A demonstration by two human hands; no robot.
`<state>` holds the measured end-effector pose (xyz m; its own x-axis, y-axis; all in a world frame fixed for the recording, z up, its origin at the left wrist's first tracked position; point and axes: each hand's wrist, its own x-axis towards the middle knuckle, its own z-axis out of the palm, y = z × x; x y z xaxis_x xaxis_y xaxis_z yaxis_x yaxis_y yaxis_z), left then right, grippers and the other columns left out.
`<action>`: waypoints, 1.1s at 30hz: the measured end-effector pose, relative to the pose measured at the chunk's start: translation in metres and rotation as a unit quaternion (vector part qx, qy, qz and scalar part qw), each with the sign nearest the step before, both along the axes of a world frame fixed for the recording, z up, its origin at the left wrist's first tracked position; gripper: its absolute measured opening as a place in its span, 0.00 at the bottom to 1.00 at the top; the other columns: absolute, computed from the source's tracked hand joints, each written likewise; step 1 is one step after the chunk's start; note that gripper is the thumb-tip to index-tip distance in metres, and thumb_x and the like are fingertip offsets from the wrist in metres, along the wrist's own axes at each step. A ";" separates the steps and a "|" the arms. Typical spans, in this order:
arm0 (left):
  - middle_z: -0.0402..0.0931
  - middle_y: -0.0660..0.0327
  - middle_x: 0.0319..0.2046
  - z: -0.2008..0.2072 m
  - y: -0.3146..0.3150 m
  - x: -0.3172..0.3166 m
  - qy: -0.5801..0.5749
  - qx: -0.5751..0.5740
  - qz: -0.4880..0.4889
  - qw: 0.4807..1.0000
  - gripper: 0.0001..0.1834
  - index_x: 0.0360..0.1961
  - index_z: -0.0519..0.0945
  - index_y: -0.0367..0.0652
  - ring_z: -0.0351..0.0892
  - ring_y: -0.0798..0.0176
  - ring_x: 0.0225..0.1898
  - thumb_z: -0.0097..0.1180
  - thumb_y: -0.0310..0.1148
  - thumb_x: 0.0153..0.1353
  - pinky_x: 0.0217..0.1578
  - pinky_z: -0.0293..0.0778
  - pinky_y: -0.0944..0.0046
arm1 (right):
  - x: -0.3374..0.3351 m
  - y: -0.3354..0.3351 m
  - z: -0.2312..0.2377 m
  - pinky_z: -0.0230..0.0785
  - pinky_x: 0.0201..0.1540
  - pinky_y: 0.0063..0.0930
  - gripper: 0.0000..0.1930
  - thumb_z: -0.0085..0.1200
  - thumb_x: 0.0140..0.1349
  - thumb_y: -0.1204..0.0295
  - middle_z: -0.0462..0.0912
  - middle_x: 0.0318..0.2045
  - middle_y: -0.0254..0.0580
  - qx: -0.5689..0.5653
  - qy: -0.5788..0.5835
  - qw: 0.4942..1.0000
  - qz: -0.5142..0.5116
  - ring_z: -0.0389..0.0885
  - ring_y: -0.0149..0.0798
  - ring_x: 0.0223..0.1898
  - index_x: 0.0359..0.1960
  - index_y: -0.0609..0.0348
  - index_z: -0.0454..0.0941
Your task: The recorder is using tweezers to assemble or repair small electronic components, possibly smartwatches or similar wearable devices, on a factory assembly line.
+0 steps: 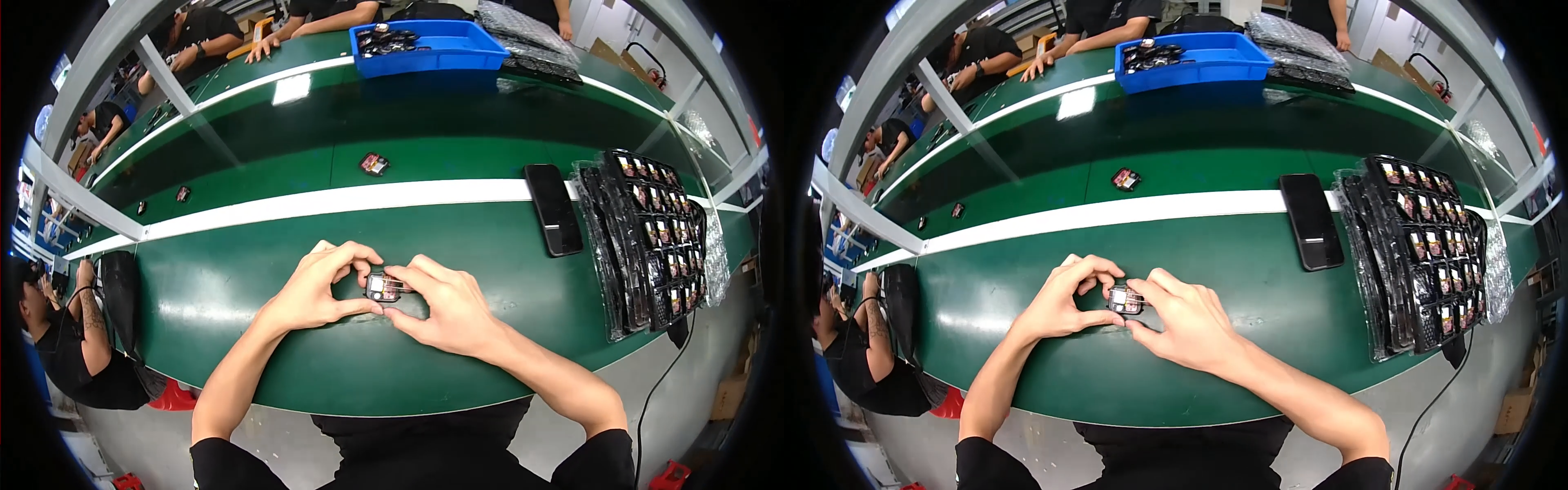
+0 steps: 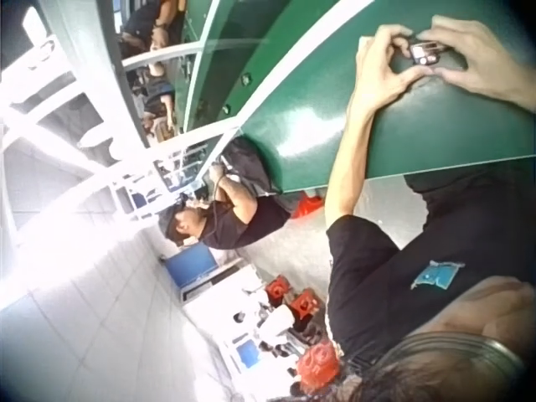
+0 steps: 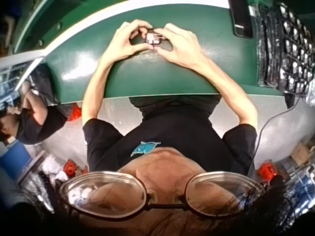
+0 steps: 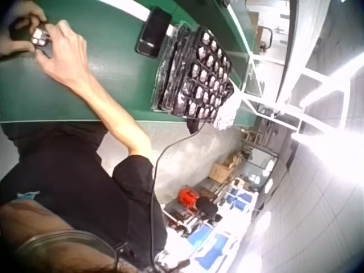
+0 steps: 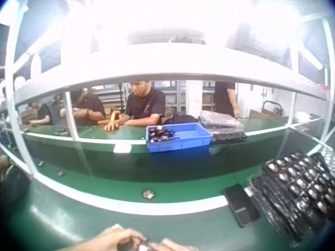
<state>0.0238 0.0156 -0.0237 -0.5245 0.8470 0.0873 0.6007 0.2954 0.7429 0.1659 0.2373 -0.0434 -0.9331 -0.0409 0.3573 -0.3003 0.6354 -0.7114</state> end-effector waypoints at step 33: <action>0.85 0.53 0.47 -0.015 0.159 -0.094 0.286 -0.010 0.154 0.946 0.26 0.62 0.81 0.44 0.86 0.44 0.53 0.74 0.40 0.67 0.54 0.82 0.45 | 0.207 0.213 0.114 0.77 0.35 0.35 0.30 0.82 0.55 0.48 0.85 0.27 0.40 0.217 0.060 0.839 -0.496 0.85 0.40 0.28 0.46 0.62 0.93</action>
<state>-0.0705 0.1748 -0.0387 -0.6184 0.6658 0.4175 0.7857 0.5328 0.3142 0.3727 0.4503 0.0709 -0.5441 0.5830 0.6033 0.4759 0.8067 -0.3504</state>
